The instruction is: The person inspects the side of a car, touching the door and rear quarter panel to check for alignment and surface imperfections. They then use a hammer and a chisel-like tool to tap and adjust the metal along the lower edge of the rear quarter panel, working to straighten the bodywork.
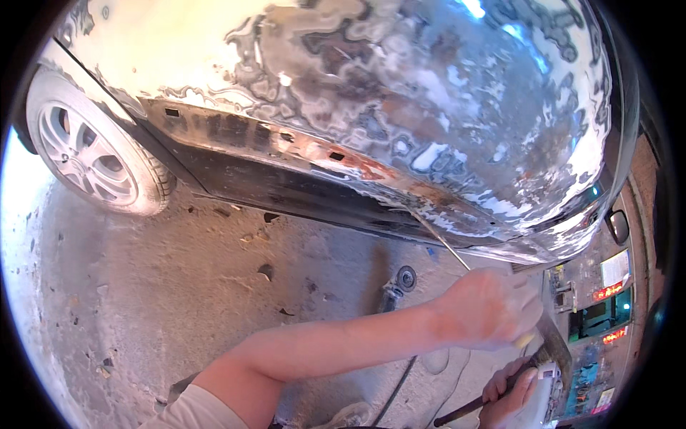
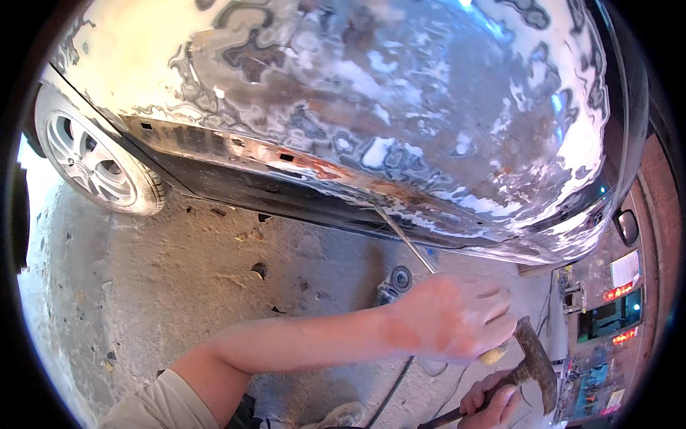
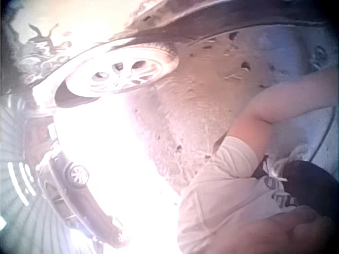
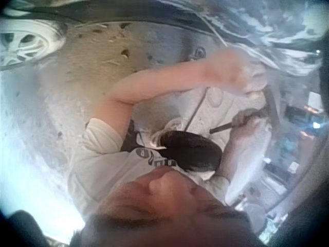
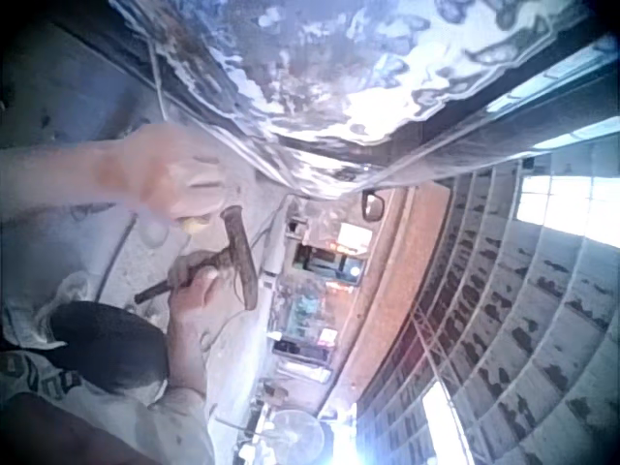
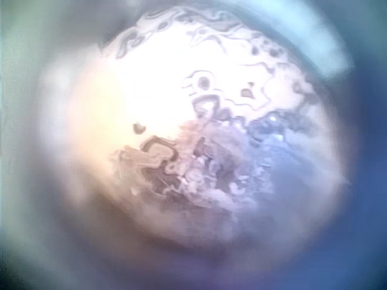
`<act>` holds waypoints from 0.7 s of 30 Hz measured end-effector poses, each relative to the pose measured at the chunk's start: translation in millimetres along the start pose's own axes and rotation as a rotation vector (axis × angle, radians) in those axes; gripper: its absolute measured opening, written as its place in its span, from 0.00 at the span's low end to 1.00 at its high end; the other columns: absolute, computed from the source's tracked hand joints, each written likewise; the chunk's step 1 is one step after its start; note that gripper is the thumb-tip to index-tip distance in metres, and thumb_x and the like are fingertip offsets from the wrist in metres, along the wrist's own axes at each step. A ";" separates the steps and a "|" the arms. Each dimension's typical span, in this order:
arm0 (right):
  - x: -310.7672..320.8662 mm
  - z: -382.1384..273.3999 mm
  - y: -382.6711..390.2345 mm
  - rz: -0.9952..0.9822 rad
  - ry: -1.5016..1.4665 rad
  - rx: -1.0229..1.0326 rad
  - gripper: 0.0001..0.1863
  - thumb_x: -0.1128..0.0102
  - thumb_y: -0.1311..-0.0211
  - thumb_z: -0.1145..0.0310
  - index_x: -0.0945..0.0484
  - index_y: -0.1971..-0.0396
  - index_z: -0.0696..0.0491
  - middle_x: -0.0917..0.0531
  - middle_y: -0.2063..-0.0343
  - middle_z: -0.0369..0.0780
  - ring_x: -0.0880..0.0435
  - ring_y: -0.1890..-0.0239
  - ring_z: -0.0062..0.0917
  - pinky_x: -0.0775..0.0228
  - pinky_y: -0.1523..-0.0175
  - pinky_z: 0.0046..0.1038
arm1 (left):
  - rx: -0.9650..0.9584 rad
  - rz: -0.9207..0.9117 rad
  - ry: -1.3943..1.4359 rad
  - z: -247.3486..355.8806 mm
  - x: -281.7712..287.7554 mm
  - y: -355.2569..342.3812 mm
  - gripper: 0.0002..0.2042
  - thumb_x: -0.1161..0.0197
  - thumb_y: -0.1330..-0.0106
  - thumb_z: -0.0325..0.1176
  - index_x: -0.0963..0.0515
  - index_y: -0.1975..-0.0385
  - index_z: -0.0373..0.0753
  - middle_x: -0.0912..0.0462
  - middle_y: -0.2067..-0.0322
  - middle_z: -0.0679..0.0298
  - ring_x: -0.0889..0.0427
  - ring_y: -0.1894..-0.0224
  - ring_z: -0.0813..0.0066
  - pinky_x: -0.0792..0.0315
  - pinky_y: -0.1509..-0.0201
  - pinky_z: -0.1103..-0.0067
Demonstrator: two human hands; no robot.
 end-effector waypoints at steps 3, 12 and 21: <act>17.5 12.7 -4.3 -0.059 -0.005 0.005 0.23 0.40 0.40 0.42 0.32 0.65 0.48 0.31 0.78 0.30 0.39 0.86 0.17 0.48 0.86 0.21 | -0.034 0.022 0.006 2.3 -13.9 3.2 0.09 0.38 0.57 0.34 0.31 0.80 0.39 0.32 0.78 0.66 0.25 0.74 0.70 0.29 0.78 0.76; 33.0 63.3 -61.9 -0.326 -0.358 -0.082 0.24 0.41 0.40 0.42 0.31 0.71 0.49 0.33 0.82 0.31 0.38 0.87 0.19 0.48 0.87 0.22 | -0.123 -0.149 -0.224 1.2 -63.7 11.5 0.10 0.40 0.59 0.35 0.35 0.82 0.41 0.36 0.80 0.67 0.29 0.79 0.74 0.32 0.80 0.79; 49.2 93.7 -81.2 -0.246 -0.358 -0.262 0.22 0.45 0.38 0.42 0.30 0.73 0.47 0.33 0.85 0.32 0.40 0.90 0.20 0.50 0.89 0.23 | -0.119 -0.500 -0.395 -25.4 -109.7 35.5 0.14 0.36 0.58 0.40 0.35 0.80 0.42 0.33 0.80 0.67 0.27 0.78 0.73 0.29 0.81 0.78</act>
Point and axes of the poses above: each hand's wrist, its own y-axis away from the middle knuckle, its own x-axis out of the back of the hand, z = x × y, the point moved 8 cm from there along -y, towards the middle knuckle
